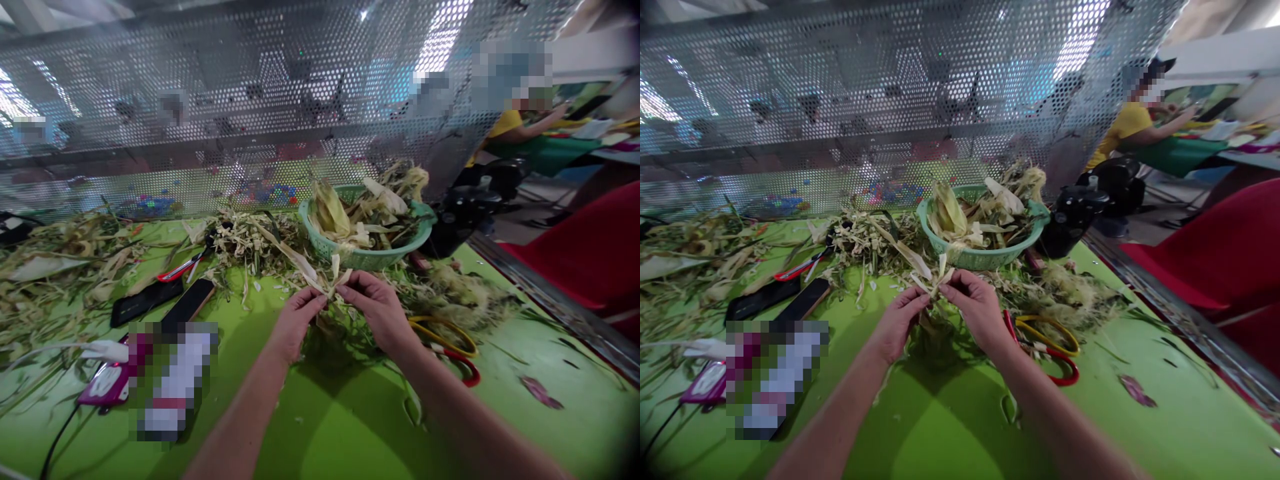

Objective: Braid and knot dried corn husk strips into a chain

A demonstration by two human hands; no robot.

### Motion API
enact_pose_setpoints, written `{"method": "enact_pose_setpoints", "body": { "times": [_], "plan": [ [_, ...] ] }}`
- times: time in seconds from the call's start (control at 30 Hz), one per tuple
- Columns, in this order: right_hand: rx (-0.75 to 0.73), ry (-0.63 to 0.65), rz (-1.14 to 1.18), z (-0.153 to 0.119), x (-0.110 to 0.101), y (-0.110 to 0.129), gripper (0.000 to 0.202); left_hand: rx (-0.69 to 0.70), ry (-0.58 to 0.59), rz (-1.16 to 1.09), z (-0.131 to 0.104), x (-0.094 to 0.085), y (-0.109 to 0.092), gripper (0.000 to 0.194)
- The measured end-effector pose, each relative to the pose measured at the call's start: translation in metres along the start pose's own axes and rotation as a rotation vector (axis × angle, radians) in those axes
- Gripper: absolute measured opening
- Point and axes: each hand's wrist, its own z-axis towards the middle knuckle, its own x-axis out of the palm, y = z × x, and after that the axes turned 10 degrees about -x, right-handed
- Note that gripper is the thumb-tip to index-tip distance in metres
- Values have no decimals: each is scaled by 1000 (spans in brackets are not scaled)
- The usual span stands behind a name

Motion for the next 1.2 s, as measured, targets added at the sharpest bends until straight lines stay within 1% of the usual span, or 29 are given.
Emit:
{"method": "enact_pose_setpoints", "body": {
  "times": [0.13,0.27,0.37,0.47,0.53,0.63,0.7,0.77,0.93,1.07,1.13,1.2],
  "plan": [
    [3,-20,23,0,0,-1,14,-4,-5,-26,0,0,1,25],
    [33,-48,23,2,1,-1,21,26,-51,-28,3,-3,3,23],
    [59,24,11,3,1,-3,21,61,-60,-17,4,-4,3,24],
    [60,83,7,2,1,-4,19,105,-25,48,4,-3,3,23],
    [62,68,20,2,1,-4,18,96,3,105,3,-3,3,24],
    [61,7,73,2,0,-3,17,41,20,152,2,-4,2,29],
    [46,-33,98,3,-1,-3,15,51,18,175,2,-5,1,31],
    [41,-65,104,3,-2,-3,15,85,18,219,3,-5,1,30],
    [89,-128,195,3,1,-2,17,72,82,331,2,-6,-1,25],
    [116,-130,228,4,-2,1,19,86,119,337,-1,-4,-4,23],
    [127,-118,190,5,-5,2,20,51,118,309,-2,-3,-4,26],
    [125,-90,153,6,-7,2,21,-12,118,234,-2,-3,-3,32]
  ]
}}
